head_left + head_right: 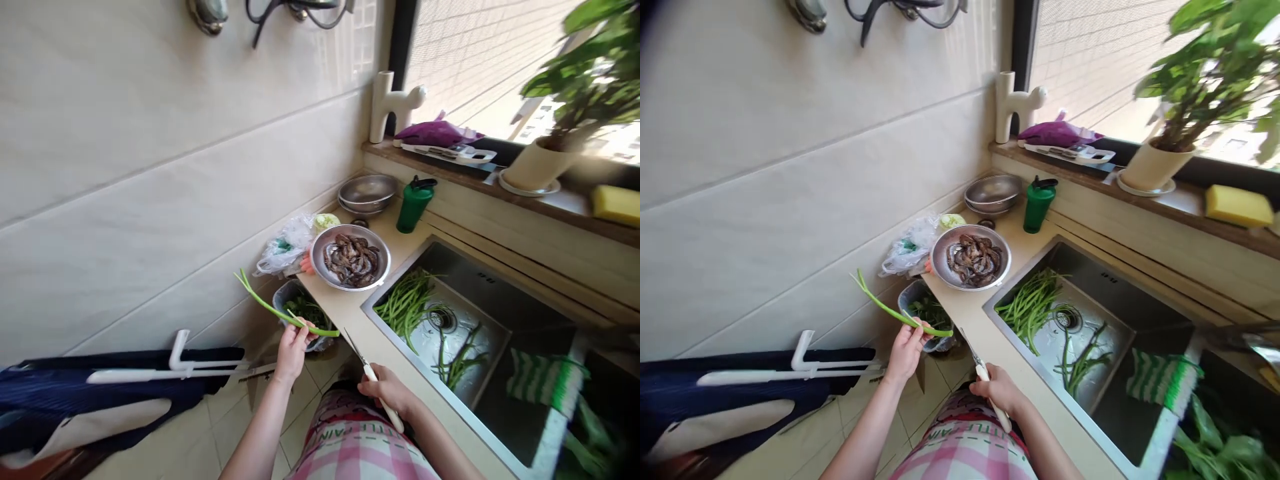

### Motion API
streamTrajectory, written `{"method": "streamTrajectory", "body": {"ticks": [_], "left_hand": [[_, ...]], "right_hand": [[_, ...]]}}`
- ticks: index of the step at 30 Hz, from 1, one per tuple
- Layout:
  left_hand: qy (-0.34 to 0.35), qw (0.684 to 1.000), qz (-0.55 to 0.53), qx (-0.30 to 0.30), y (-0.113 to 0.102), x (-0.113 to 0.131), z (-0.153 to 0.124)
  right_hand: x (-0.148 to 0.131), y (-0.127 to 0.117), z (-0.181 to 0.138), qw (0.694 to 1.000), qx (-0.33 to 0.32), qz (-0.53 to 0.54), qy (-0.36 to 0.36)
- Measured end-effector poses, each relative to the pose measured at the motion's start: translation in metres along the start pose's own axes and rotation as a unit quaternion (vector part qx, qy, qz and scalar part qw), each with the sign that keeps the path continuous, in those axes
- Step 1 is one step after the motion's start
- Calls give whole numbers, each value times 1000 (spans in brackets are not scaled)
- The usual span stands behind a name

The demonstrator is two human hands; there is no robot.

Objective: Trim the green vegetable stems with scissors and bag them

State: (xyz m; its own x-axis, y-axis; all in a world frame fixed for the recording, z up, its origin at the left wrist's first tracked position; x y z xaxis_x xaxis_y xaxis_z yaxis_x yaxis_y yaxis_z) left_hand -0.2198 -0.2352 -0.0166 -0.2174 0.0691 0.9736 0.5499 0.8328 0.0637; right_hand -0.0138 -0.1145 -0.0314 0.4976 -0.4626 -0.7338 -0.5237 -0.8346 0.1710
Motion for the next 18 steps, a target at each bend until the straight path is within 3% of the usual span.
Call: {"method": "streamTrajectory", "body": {"ticks": [3,5,9,12,14,18], "left_hand": [[18,992,71,-106,28,8,-9],[28,972,130,-192,59,11,-13],[41,916,201,-346,153,4,-16],[54,859,277,-428,237,-22,-21],[63,791,388,-470,288,-49,-27],[51,721,486,-492,362,-109,-47]], "right_hand": [[12,-25,-29,998,26,56,-17],[24,-43,-54,991,56,118,-20],[55,-75,-112,950,128,282,-27],[81,-94,-157,906,206,368,-31],[100,-104,-182,880,250,402,-35],[142,-117,-215,839,314,443,-35]]}}
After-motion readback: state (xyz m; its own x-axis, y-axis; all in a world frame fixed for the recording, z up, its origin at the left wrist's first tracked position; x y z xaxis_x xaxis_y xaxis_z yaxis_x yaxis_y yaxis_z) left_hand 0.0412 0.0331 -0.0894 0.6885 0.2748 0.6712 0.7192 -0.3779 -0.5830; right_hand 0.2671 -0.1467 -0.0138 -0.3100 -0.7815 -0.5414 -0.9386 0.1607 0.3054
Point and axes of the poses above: each hand's wrist, its own z-axis towards the middle knuckle, its own y-axis out of the palm, x = y × z, the point moved 1 cm from there along z, towards the middle knuckle, and after that the axes turned 13 degrees about z, right-handed, at the moved point
